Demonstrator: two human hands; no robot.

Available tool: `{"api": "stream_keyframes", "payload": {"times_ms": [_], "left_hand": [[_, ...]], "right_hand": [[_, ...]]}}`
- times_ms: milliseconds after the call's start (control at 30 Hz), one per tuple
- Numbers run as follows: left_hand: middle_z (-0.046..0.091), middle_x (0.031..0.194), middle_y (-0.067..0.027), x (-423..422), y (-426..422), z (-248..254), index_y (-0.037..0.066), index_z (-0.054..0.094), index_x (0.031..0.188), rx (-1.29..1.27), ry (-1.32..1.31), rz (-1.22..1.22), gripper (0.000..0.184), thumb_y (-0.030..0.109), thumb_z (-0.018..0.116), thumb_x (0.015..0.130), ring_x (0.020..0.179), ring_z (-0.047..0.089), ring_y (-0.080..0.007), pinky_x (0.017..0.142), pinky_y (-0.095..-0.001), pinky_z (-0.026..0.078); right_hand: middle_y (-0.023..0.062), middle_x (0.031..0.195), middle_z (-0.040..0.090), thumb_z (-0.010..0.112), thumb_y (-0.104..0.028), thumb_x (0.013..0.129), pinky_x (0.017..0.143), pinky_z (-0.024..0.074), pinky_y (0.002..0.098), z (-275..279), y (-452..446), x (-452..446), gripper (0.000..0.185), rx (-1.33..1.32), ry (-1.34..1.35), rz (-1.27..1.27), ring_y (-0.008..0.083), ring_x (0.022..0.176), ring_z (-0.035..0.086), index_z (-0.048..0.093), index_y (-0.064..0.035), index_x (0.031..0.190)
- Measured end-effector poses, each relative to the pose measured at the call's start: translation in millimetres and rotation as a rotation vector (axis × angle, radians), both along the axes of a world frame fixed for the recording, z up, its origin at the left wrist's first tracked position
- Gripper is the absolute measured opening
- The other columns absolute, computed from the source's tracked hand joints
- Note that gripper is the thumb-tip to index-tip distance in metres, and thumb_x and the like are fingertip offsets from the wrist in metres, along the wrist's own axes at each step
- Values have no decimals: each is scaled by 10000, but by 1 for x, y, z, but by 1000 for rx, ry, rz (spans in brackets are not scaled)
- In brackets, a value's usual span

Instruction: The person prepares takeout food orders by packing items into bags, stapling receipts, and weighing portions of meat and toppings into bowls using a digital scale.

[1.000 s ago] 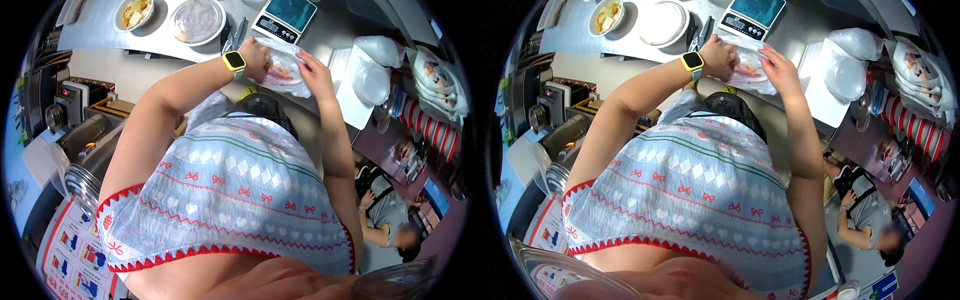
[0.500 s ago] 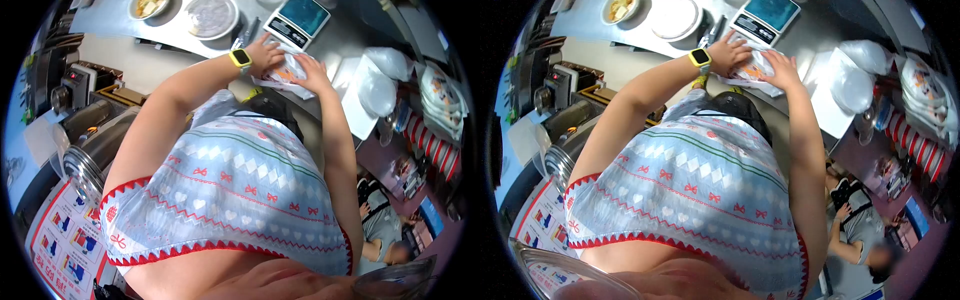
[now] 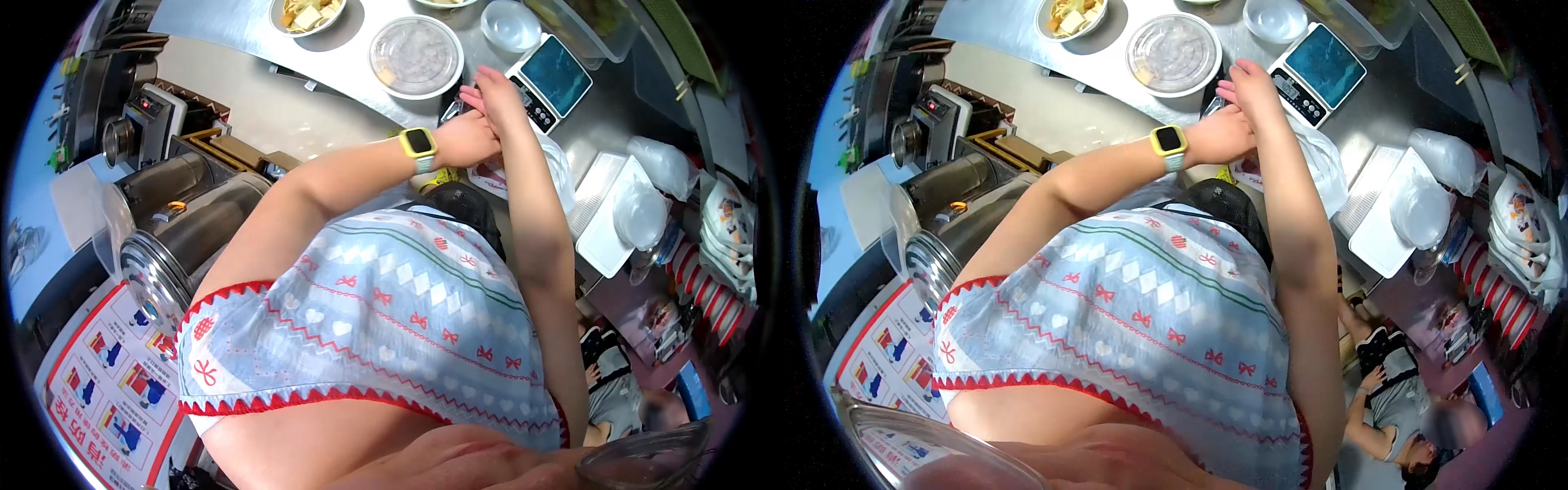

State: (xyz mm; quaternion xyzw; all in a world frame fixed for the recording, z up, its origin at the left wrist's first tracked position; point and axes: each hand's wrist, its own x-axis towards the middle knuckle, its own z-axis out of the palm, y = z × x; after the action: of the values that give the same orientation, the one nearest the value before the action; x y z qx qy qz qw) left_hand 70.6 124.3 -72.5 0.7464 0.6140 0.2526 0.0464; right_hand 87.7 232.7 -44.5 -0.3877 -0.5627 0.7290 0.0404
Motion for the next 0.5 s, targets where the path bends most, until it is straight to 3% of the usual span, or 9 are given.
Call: {"api": "stream_keyframes", "payload": {"times_ms": [67, 133, 167, 233, 267, 300, 333, 433, 500], "left_hand": [[654, 1015, -83, -26, -34, 15, 65, 653, 913, 151, -181, 24, 212, 115, 636, 708, 965, 600, -309, 877, -419, 443], [658, 1004, -64, -65, -69, 44, 90, 658, 924, 174, -182, 221, 276, 30, 665, 654, 943, 599, -303, 835, -402, 457], [654, 966, -77, -92, -83, 35, 66, 648, 959, 271, -94, 413, 328, -17, 661, 642, 914, 596, -298, 802, -382, 467], [603, 1059, -168, -126, -100, 21, 1, 576, 1104, 347, -164, 984, 352, -4, 650, 759, 877, 586, -311, 754, -368, 483], [554, 1127, -197, -141, -105, 12, -12, 542, 1148, 270, -421, 1062, 333, 116, 622, 852, 964, 554, -341, 774, -400, 482], [598, 1048, -166, -160, -109, -14, -23, 550, 1183, 187, -539, 1046, 359, 182, 610, 894, 898, 578, -247, 720, -337, 490], [630, 937, -97, -166, -108, -17, -40, 562, 1193, -52, -1058, 1032, 385, 225, 603, 917, 809, 570, -152, 702, -278, 474], [611, 849, 3, -181, -102, -27, -35, 603, 1146, -87, -1554, 912, 318, 186, 607, 917, 729, 527, -85, 659, -210, 434], [586, 802, 14, -189, -105, -24, -25, 609, 1113, -157, -1609, 899, 268, 151, 611, 911, 708, 515, -73, 658, -193, 429]], "right_hand": [[200, 1122, 580, 516, -141, 915, 778, 561, 325, -8, -1, -17, 417, -36, -86, 31, 243, 920, 627, 474, 92, 1258], [184, 1060, 604, 528, -145, 909, 727, 576, 315, -31, 3, -24, 394, 30, -75, 86, 239, 867, 643, 499, 100, 1217], [178, 1045, 606, 534, -144, 905, 713, 581, 308, -32, -1, -27, 378, 9, -98, 49, 235, 863, 644, 511, 99, 1195], [159, 987, 613, 556, -144, 895, 687, 592, 300, -39, -8, -30, 332, 57, -94, 11, 222, 849, 646, 539, 102, 1117], [153, 948, 620, 570, -146, 882, 670, 594, 306, -54, -9, -30, 316, 57, -38, -64, 217, 812, 651, 546, 101, 1077], [152, 935, 621, 573, -145, 876, 659, 595, 307, -57, -10, -32, 308, 78, -44, -67, 215, 797, 652, 547, 99, 1063], [152, 923, 623, 576, -143, 870, 648, 596, 308, -60, -10, -32, 301, 101, -49, -69, 213, 782, 653, 548, 97, 1048], [147, 903, 624, 573, -153, 870, 628, 590, 306, -53, -12, -31, 286, 47, -5, -99, 215, 768, 653, 560, 85, 1028], [139, 904, 624, 576, -155, 874, 632, 588, 306, -49, -15, -28, 285, 26, 26, -110, 209, 772, 650, 559, 83, 1029]]}}
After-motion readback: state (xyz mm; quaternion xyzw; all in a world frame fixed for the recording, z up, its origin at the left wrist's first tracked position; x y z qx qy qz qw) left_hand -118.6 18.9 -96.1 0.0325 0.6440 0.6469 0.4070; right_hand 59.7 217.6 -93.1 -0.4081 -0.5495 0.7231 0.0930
